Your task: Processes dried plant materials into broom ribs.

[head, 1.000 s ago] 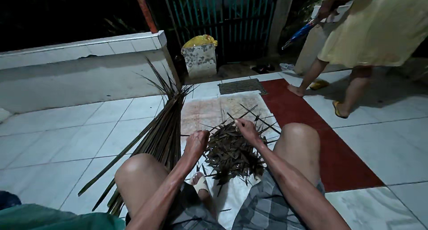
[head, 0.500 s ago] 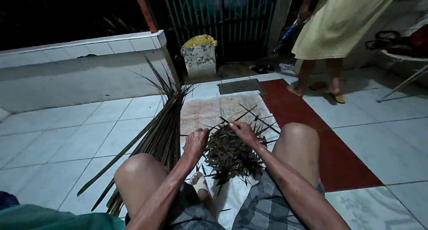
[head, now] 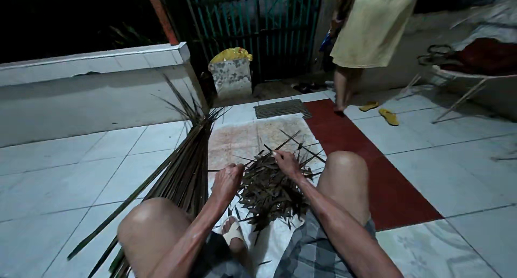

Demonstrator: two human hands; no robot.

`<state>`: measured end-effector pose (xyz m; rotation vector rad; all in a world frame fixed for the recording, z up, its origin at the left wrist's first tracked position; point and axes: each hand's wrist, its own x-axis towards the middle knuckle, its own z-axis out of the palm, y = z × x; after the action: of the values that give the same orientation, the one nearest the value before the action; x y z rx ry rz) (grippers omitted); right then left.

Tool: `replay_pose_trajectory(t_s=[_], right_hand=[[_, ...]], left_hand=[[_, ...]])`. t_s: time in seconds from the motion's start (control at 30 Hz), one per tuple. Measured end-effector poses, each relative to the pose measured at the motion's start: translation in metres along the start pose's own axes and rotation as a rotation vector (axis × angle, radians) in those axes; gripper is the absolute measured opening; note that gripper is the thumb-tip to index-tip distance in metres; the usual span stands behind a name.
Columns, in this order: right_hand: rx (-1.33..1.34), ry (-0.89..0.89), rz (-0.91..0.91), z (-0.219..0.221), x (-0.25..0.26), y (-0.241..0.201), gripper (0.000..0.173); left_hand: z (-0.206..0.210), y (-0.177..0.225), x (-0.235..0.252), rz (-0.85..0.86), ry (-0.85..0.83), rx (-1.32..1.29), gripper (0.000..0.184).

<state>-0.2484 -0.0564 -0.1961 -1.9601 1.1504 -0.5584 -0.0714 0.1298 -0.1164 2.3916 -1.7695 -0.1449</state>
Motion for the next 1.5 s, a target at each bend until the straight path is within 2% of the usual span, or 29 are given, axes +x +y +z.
replay_pose_trajectory(t_s=[0.1,0.2,0.37,0.5,0.7,0.83,1.1,1.2,1.4,1.5], right_hand=[[0.029,0.095,0.049,-0.008,0.005,0.007,0.040],[0.111,0.145,-0.034,-0.011,-0.003,-0.007,0.041],[0.419,-0.074,-0.127,0.000,-0.016,-0.024,0.043],[0.554,-0.097,-0.153,0.004,-0.017,-0.031,0.039],[0.585,-0.002,-0.144,-0.004,-0.008,-0.028,0.037],[0.570,0.079,-0.128,-0.011,-0.005,-0.026,0.036],[0.376,0.091,-0.101,-0.008,-0.005,-0.028,0.040],[0.299,0.053,-0.161,0.003,-0.011,-0.028,0.041],[0.281,-0.100,-0.345,0.011,-0.035,-0.048,0.037],[0.274,-0.129,-0.372,0.016,-0.038,-0.048,0.037]], left_hand=[[-0.002,-0.005,-0.001,0.007,0.018,-0.030,0.032],[-0.003,-0.013,0.002,-0.008,-0.011,-0.114,0.032],[0.010,-0.017,0.012,0.088,-0.030,-0.346,0.037],[0.025,-0.010,0.016,0.148,-0.070,-0.417,0.037],[0.025,-0.014,0.016,0.086,-0.199,-0.669,0.041],[0.024,-0.025,0.014,0.076,-0.271,-0.726,0.037],[0.026,-0.028,0.020,0.008,-0.075,-0.646,0.036],[0.026,-0.029,0.022,-0.012,-0.022,-0.642,0.044],[0.019,-0.029,0.024,-0.026,0.080,-0.631,0.038],[0.014,-0.026,0.027,-0.028,0.092,-0.602,0.037]])
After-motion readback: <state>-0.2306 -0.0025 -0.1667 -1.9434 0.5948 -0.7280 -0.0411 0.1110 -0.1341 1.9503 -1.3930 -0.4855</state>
